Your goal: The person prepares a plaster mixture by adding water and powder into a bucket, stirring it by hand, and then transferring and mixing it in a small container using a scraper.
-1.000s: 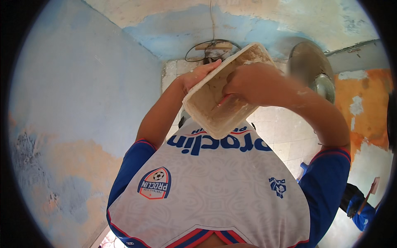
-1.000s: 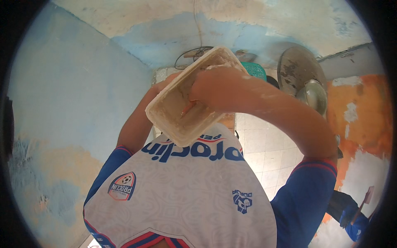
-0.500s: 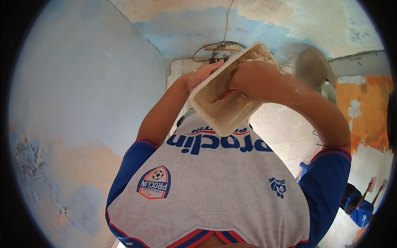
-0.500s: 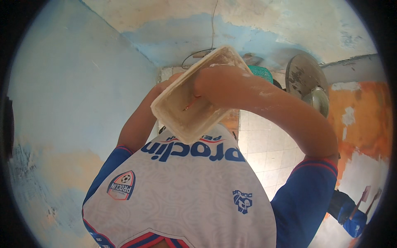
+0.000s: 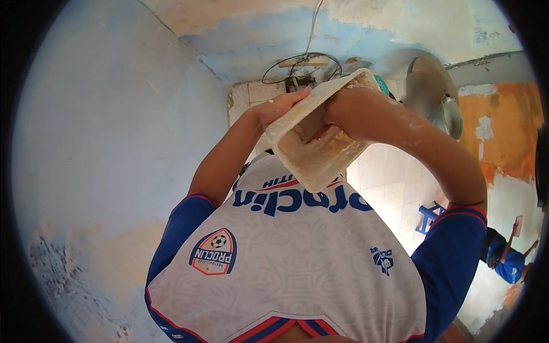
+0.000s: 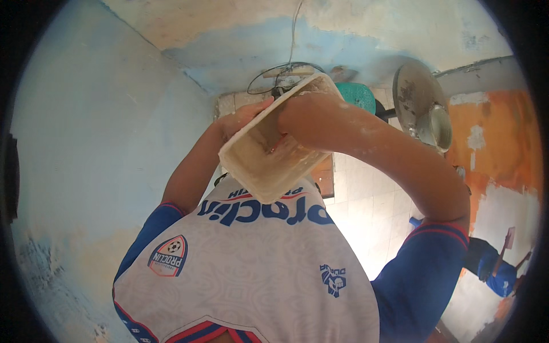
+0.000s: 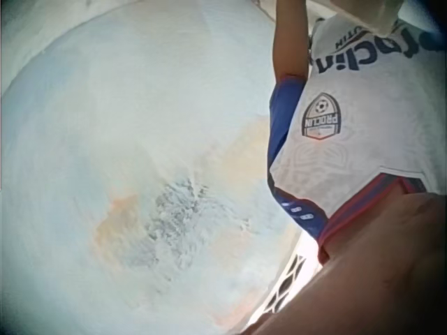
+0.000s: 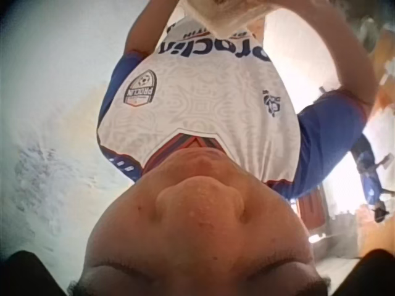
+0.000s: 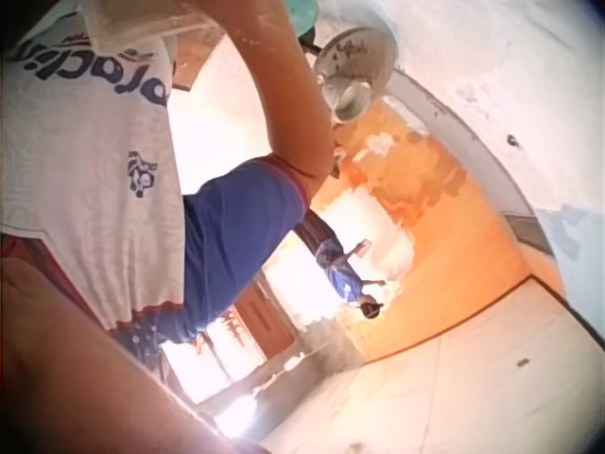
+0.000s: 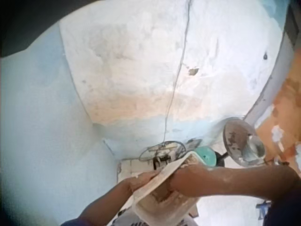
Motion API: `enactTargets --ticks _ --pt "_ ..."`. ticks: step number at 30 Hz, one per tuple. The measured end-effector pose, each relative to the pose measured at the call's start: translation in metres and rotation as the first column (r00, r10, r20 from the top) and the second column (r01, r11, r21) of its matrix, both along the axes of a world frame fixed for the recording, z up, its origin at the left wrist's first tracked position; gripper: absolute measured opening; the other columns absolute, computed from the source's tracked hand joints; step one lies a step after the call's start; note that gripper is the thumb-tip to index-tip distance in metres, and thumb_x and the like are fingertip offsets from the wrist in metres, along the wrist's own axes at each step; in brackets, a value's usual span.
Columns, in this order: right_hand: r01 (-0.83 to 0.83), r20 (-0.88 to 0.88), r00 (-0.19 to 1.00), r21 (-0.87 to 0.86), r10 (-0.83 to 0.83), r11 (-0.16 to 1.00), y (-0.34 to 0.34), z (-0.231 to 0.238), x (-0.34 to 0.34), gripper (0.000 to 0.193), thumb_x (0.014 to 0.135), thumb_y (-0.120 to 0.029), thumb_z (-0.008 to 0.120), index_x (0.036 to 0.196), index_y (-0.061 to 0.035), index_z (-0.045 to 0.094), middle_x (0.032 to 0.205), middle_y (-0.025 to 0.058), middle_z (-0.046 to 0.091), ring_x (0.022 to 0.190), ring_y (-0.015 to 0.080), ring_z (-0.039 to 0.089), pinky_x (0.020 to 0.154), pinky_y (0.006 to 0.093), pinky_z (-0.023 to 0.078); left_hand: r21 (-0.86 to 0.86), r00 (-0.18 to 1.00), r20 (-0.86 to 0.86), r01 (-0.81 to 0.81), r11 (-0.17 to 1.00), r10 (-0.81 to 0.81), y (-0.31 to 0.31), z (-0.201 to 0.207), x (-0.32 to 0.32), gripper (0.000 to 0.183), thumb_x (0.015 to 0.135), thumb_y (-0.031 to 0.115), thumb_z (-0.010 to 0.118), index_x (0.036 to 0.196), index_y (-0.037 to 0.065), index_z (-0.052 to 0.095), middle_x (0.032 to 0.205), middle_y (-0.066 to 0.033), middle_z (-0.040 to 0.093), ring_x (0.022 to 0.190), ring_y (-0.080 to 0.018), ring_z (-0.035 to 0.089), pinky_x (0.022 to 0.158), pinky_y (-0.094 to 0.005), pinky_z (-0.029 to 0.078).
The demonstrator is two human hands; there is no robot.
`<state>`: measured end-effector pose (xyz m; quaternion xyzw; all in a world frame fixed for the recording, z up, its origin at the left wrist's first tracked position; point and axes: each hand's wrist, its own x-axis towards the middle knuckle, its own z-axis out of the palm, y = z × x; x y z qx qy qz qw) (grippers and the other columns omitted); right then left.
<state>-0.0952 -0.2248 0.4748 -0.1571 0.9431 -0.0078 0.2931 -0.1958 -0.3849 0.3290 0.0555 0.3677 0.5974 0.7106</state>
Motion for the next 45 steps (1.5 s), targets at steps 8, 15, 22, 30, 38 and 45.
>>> enactTargets --ticks 8,15,22,30,38,45 --pt "-0.032 -0.448 0.891 -0.214 -0.069 0.976 -0.022 -0.017 0.002 0.037 0.082 -0.005 0.067 0.115 -0.0198 0.072 0.109 0.0059 0.071 0.097 0.0258 0.071 0.083 0.0356 0.058 0.214 0.980 -0.160 0.149 0.966 -0.116 -0.025 -0.036 -0.032 0.058 0.110 0.050 0.031 0.135 0.006 0.059 0.115 -0.0088 0.067 0.098 -0.0149 0.064 0.088 -0.0324 0.053" --pt "0.005 -0.221 0.975 -0.062 -0.018 0.998 -0.038 -0.023 -0.009 0.027 0.082 -0.007 0.070 0.105 -0.0187 0.077 0.092 0.0088 0.075 0.092 0.0261 0.073 0.082 0.0360 0.059 0.107 0.990 -0.114 0.097 0.990 -0.085 -0.041 -0.014 -0.028 0.058 0.110 0.049 0.029 0.138 0.007 0.057 0.118 -0.0112 0.066 0.102 -0.0167 0.065 0.091 -0.0327 0.053" --pt "0.105 -0.290 0.951 -0.034 -0.110 0.994 -0.047 -0.009 0.001 0.031 0.082 -0.004 0.068 0.108 -0.0193 0.075 0.098 0.0065 0.074 0.093 0.0263 0.072 0.081 0.0365 0.058 0.362 0.989 0.104 0.059 0.930 -0.103 -0.037 -0.053 -0.032 0.061 0.109 0.051 0.030 0.144 0.005 0.051 0.129 -0.0144 0.063 0.113 -0.0202 0.065 0.098 -0.0337 0.053" --pt "0.153 -0.132 0.978 -0.076 -0.162 0.985 -0.032 -0.020 0.022 0.033 0.084 -0.002 0.064 0.109 -0.0204 0.076 0.099 0.0073 0.074 0.093 0.0277 0.072 0.083 0.0377 0.058 0.281 0.978 0.050 0.182 0.942 -0.204 -0.016 -0.040 -0.010 0.062 0.108 0.052 0.035 0.143 0.003 0.052 0.131 -0.0154 0.063 0.116 -0.0219 0.063 0.102 -0.0352 0.051" --pt "0.259 -0.088 0.959 -0.116 -0.270 0.959 -0.004 0.006 0.075 0.026 0.081 -0.006 0.070 0.104 -0.0142 0.077 0.092 0.0103 0.074 0.094 0.0261 0.073 0.081 0.0387 0.059 0.128 0.994 -0.095 0.059 0.990 -0.048 0.016 -0.010 0.049 0.059 0.109 0.050 0.034 0.140 0.004 0.054 0.127 -0.0133 0.065 0.109 -0.0206 0.066 0.096 -0.0356 0.054" --pt "0.185 -0.252 0.947 -0.077 -0.199 0.980 0.030 -0.006 0.128 0.039 0.084 -0.001 0.063 0.112 -0.0262 0.077 0.095 0.0077 0.075 0.089 0.0280 0.072 0.079 0.0380 0.058 0.391 0.968 -0.087 0.249 0.886 -0.233 0.069 -0.073 0.088 0.057 0.110 0.049 0.030 0.135 0.006 0.057 0.113 -0.0103 0.067 0.091 -0.0179 0.064 0.085 -0.0324 0.053"
